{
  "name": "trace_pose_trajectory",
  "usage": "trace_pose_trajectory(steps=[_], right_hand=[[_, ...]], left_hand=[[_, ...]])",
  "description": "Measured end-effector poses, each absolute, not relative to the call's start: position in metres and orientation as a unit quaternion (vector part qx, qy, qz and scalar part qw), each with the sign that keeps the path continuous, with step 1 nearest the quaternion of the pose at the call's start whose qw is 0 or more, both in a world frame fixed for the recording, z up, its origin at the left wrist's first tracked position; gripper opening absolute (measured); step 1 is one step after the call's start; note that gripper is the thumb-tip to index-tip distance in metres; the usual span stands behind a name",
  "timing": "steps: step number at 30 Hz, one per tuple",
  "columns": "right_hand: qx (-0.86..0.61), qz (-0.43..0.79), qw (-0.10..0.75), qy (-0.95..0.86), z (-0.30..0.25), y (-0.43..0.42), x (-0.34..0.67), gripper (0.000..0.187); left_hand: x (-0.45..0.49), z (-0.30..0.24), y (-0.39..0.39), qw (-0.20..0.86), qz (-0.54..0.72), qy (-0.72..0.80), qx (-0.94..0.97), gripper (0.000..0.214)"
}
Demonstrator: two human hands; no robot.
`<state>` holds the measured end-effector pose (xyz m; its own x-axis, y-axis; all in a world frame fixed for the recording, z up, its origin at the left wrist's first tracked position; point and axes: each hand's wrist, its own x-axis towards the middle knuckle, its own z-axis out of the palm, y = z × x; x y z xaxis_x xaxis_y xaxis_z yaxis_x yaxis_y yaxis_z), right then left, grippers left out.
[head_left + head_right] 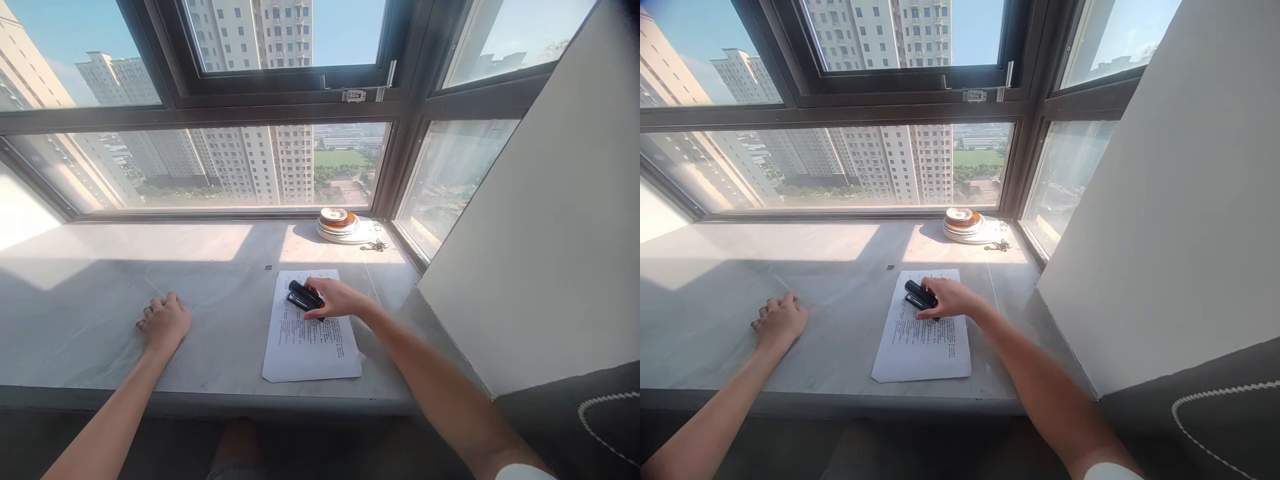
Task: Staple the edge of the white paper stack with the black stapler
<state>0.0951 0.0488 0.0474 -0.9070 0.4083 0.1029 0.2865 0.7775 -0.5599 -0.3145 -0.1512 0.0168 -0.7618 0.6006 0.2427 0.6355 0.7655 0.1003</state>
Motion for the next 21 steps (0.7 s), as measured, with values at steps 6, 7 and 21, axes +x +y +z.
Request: trace_pose_trajectory(steps=[6, 7, 21], right_hand=[[-0.172, 0.23, 0.123, -0.95, 0.034, 0.05, 0.095, 0.019], [-0.17, 0.229, 0.132, -0.949, 0.032, 0.051, 0.094, 0.019], [-0.184, 0.266, 0.167, -0.931, 0.029, 0.057, 0.1, 0.024]], left_hand=[[-0.33, 0.016, -0.156, 0.068, -0.095, -0.929, -0.351, 0.047], [-0.326, 0.016, -0.157, 0.081, -0.112, -0.919, -0.37, 0.044], [-0.135, -0.015, -0.111, -0.056, -0.199, -0.671, -0.712, 0.053]])
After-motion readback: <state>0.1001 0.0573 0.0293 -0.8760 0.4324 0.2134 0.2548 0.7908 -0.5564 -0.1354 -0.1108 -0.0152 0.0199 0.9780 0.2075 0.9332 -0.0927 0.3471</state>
